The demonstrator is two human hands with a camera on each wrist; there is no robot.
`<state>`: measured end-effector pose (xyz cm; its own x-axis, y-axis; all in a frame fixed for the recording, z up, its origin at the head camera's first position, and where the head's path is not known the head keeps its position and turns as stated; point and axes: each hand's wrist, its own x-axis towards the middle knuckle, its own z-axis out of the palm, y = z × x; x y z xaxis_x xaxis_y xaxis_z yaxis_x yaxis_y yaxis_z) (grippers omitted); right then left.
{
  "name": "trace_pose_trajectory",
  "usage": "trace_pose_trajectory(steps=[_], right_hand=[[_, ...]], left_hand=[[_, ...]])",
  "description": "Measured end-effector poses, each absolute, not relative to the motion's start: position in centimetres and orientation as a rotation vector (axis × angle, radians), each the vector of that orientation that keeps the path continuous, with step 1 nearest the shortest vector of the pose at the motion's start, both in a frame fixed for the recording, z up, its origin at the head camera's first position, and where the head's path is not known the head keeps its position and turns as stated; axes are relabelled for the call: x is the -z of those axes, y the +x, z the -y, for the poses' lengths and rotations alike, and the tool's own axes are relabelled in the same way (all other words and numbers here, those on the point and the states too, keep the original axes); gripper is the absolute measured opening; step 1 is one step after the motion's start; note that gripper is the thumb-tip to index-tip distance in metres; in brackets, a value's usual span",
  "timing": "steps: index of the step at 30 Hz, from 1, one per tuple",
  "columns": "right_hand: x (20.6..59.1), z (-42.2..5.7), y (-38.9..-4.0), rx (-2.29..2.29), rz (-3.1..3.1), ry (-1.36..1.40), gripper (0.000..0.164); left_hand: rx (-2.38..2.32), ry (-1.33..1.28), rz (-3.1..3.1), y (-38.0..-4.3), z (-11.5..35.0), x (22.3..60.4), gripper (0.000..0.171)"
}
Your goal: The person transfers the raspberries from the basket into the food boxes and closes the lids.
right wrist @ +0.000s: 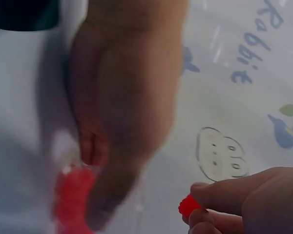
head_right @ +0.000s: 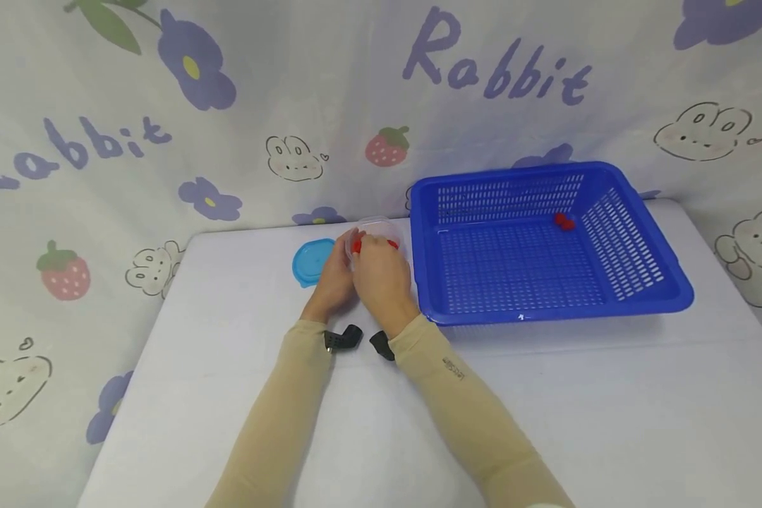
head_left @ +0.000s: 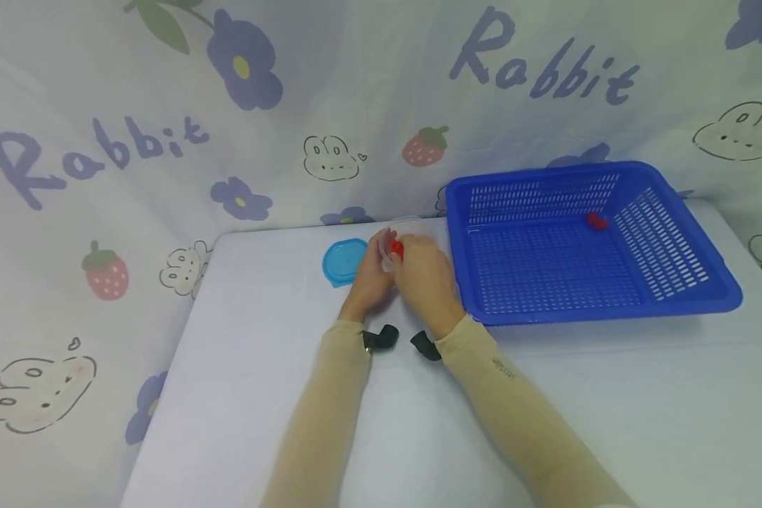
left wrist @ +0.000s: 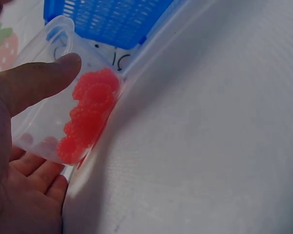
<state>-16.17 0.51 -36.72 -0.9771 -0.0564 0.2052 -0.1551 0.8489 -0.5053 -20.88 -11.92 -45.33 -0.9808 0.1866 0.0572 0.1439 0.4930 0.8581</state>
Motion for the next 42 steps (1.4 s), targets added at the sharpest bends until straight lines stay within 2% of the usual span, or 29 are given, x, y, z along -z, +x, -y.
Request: trace_pose_trajectory(steps=[5,12,21,33,42], right_hand=[[38.4,0.0,-16.9,-0.822,2.835,0.132,0.020],[39.7,-0.3,-17.7,-0.828,2.821,0.051,0.025],[39.9,-0.5,-17.9,-0.837,2.784,0.075,0.027],[39.1,-0.2,-17.3,-0.911,2.743,0.117,0.024],[37.2,0.2,-15.8,-0.992,2.679,0.212,0.031]], left_hand=[[-1.551,0.342,-2.690,-20.9,12.0,45.3,0.070],[-1.566,0.305,-2.664,-20.5,11.9,44.8,0.076],[-1.533,0.292,-2.687,-20.5,11.9,44.8,0.076],[-1.560,0.318,-2.676,-20.8,12.1,45.2,0.072],[-1.515,0.429,-2.716,-20.8,12.0,44.8,0.059]])
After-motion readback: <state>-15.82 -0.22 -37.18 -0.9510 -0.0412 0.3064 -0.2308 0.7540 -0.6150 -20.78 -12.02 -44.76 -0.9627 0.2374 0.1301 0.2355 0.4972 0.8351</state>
